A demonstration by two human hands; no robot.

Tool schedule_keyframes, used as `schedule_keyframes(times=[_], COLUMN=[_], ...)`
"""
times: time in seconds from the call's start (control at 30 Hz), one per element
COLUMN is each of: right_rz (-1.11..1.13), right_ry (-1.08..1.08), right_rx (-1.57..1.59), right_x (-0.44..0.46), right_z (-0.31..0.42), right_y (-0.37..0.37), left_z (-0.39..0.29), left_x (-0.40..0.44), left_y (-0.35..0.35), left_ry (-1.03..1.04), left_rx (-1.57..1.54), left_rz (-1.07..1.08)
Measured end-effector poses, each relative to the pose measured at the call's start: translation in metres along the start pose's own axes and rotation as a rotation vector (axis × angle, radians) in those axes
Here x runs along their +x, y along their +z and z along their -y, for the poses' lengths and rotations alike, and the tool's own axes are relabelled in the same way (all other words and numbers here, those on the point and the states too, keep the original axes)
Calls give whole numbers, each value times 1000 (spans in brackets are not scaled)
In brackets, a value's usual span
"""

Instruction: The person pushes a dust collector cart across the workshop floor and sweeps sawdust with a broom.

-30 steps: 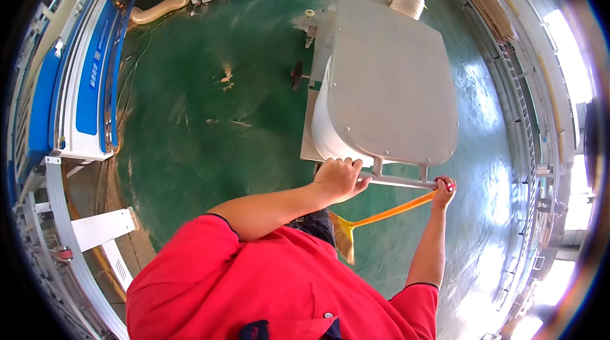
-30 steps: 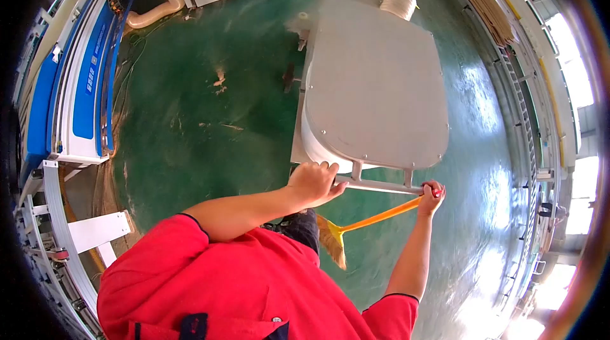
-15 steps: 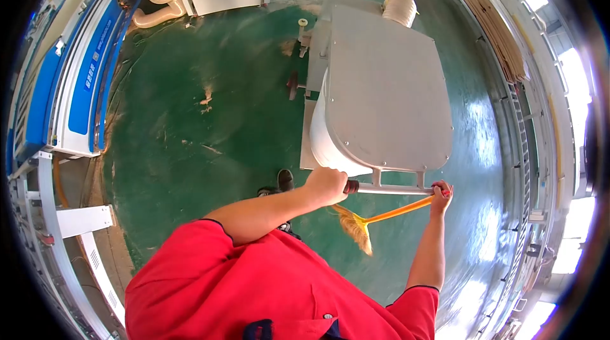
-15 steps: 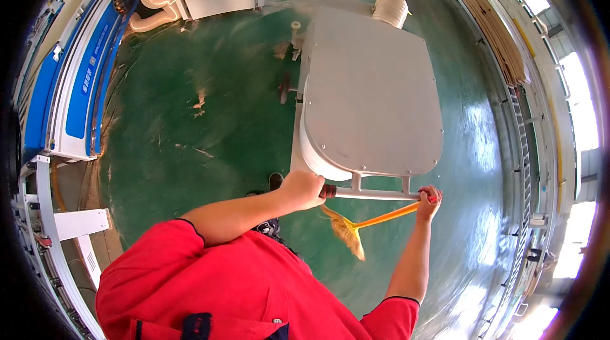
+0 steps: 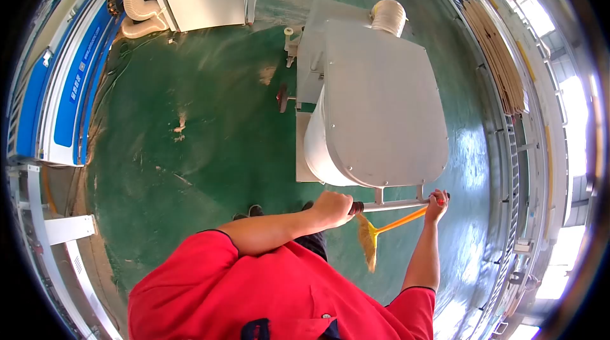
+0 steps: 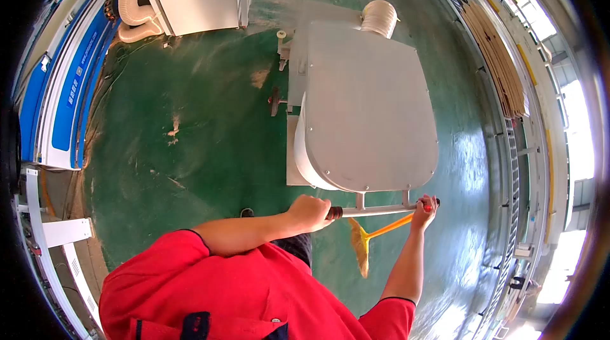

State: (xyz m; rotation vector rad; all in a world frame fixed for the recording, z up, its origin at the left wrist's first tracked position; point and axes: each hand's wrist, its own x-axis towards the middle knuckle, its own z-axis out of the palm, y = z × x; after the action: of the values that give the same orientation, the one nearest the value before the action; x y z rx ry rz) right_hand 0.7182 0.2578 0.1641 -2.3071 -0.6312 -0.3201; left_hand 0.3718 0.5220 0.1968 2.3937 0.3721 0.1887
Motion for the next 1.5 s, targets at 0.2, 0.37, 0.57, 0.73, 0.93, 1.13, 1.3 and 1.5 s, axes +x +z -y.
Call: schedule_keyframes(times=[0.2,0.37,0.57,0.73,0.93,1.13,1.3,1.5], right_rz=[3,90,162,224,300,268,254,266], right_ry=[-128,-180,-202,-266,-395,-417,-553,-645], right_rx=[91,121,150,107,-27,-93,-131,-171], right_x=[120,235,369,464,572,663,747,834], right_z=[-18,-33,-28,-17,10,59,72,135], right_y=[57,103,166,216,281,361,441,516], left_z=[12,15,44,80,128,188,246,311], left_x=[114,213,340,424,526,620,694,785], left_y=[-15,-25,-47,-77,-120,-175,-223,-287], left_ry=[-62,-143,-204,-202,-215,-271,-303,-356], left_rx=[32,62,110,87,36,61,155,245], left_rz=[-48,-71,-54,-55,-93,-113,-55,-143])
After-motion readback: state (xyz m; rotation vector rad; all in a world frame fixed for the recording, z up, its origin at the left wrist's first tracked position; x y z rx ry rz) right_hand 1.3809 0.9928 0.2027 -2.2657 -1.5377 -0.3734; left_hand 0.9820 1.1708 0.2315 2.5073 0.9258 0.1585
